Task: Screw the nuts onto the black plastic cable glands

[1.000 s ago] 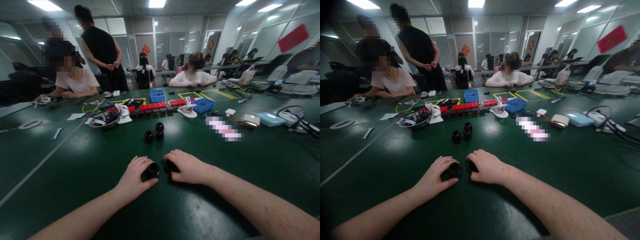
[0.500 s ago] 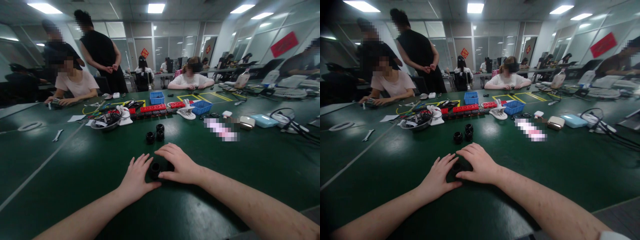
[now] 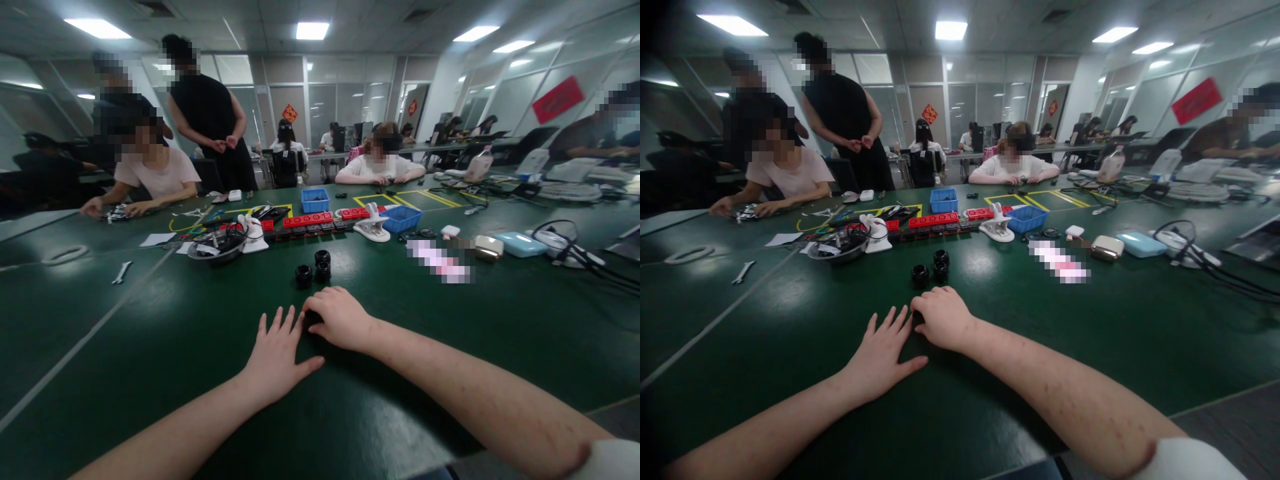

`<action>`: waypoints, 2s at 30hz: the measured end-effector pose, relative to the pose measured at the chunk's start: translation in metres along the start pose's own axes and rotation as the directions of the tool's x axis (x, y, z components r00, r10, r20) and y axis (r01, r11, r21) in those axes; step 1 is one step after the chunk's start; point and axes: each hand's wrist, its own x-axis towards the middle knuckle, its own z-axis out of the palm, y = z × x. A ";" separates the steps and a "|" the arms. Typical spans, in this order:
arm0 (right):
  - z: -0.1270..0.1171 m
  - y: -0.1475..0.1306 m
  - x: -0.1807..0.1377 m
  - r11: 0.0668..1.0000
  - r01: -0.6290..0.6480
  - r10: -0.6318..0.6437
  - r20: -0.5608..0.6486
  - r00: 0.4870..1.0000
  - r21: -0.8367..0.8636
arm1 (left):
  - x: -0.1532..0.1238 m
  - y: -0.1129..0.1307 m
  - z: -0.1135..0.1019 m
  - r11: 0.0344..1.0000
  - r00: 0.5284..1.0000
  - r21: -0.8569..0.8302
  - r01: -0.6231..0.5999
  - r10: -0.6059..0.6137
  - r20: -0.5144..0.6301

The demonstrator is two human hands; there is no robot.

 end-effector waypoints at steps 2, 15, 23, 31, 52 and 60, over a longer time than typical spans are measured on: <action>0.002 0.007 0.003 0.998 -0.060 0.060 -0.021 0.998 -0.010 | 0.000 -0.001 0.001 1.000 1.000 -0.001 -0.003 0.003 -0.005; 0.004 0.084 -0.022 0.904 -0.428 0.427 -0.116 0.897 0.023 | 0.000 -0.004 0.001 0.999 1.000 -0.038 -0.001 0.002 0.019; -0.007 0.133 -0.074 0.825 -0.563 0.563 -0.170 0.809 0.055 | 0.001 -0.006 0.003 0.998 1.000 -0.062 -0.010 0.010 0.009; -0.009 0.149 -0.126 0.761 -0.642 0.646 -0.206 0.735 0.093 | 0.000 -0.005 0.002 0.998 1.000 -0.070 -0.001 0.002 0.025; -0.028 0.174 -0.196 0.574 -0.817 0.803 -0.232 0.548 0.059 | 0.000 -0.004 0.000 0.998 0.999 -0.062 0.007 -0.004 0.054; -0.030 0.178 -0.197 0.553 -0.832 0.814 -0.244 0.527 0.046 | 0.000 -0.003 0.000 0.999 0.999 -0.046 0.004 -0.002 0.034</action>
